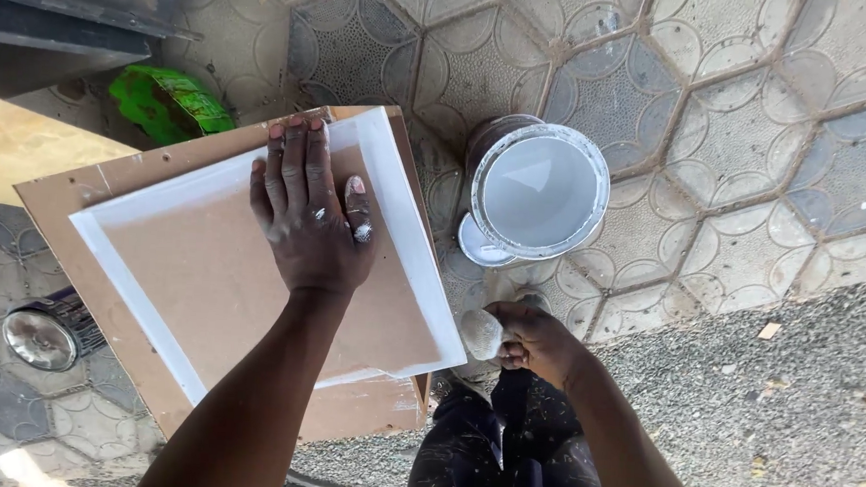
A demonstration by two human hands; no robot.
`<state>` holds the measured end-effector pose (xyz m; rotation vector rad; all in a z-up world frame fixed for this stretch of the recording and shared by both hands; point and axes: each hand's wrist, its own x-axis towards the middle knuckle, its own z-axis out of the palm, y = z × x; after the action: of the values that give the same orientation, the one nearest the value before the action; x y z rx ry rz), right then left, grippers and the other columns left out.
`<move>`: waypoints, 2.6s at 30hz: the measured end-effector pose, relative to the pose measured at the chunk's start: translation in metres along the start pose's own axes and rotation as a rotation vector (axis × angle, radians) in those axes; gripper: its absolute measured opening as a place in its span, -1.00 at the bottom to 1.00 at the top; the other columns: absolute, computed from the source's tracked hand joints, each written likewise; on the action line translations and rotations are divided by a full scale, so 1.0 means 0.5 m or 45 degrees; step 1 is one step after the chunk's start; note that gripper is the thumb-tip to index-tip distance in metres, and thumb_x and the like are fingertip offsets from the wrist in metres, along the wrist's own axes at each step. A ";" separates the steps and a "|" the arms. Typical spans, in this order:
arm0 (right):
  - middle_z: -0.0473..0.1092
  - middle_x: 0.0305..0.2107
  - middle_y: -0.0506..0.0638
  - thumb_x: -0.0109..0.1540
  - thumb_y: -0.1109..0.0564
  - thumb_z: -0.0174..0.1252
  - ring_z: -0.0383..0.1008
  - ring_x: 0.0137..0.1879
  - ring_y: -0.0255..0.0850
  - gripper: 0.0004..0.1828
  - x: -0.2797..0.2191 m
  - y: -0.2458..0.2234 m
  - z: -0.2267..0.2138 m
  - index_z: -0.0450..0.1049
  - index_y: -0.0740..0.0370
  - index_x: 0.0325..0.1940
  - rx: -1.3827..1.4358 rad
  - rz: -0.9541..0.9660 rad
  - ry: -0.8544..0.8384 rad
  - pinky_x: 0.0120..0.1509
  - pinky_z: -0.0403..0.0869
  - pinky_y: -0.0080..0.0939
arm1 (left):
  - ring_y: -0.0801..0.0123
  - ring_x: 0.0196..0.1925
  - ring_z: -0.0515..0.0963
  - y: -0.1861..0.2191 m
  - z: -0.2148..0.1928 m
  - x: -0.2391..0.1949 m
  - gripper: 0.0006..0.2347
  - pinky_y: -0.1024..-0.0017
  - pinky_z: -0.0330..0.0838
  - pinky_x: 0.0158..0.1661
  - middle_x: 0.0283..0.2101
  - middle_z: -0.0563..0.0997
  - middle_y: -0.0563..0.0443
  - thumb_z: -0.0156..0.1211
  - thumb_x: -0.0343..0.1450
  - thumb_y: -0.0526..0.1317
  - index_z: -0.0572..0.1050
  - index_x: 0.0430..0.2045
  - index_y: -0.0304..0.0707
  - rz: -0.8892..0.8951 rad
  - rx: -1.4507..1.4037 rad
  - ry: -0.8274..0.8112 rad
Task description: The person paints a rectangular white wooden board with white paint using a round brush. They dip the brush into a paint bucket, apply paint to the board's surface and edges, flip the board to paint the other side, and place the finished board on a wooden rack.
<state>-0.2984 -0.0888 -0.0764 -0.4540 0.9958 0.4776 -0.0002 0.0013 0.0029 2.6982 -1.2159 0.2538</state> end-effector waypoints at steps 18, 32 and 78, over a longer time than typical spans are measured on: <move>0.55 -0.39 0.01 0.16 0.17 0.04 0.46 -0.25 -0.22 -0.75 -0.141 -0.185 0.123 0.62 0.16 -0.20 -0.889 -0.155 0.407 -0.16 0.38 -0.24 | -0.03 0.42 0.40 0.015 -0.019 0.003 -0.56 -0.07 0.19 0.40 0.36 0.44 -0.17 -0.14 0.56 -0.07 0.37 0.32 -0.28 -0.104 -0.111 0.086; 0.24 -0.44 -0.10 0.28 0.20 -0.02 0.32 -0.34 -0.27 -0.78 0.039 -0.360 0.180 0.40 0.10 0.00 -0.060 -0.797 0.336 -0.35 0.21 -0.36 | 0.10 0.49 0.29 0.007 0.020 -0.018 -0.45 -0.03 0.16 0.41 0.42 0.34 -0.03 0.10 0.42 -0.05 0.32 0.37 -0.11 -0.168 -0.170 0.091; 0.37 0.10 0.48 0.39 0.18 0.09 0.43 0.09 0.38 -0.37 0.123 -0.377 0.496 0.08 0.47 0.48 -1.788 -2.061 0.829 0.19 0.36 0.25 | -0.19 0.34 0.21 -0.212 -0.171 -0.321 -0.10 -0.28 0.10 0.22 0.28 0.19 -0.21 0.23 0.32 0.39 0.12 0.38 -0.30 -1.859 -0.257 -0.273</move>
<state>0.0060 -0.0904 0.0132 -2.4976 0.4182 -0.6254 -0.0324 0.2058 0.0409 2.6723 0.8140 -0.3422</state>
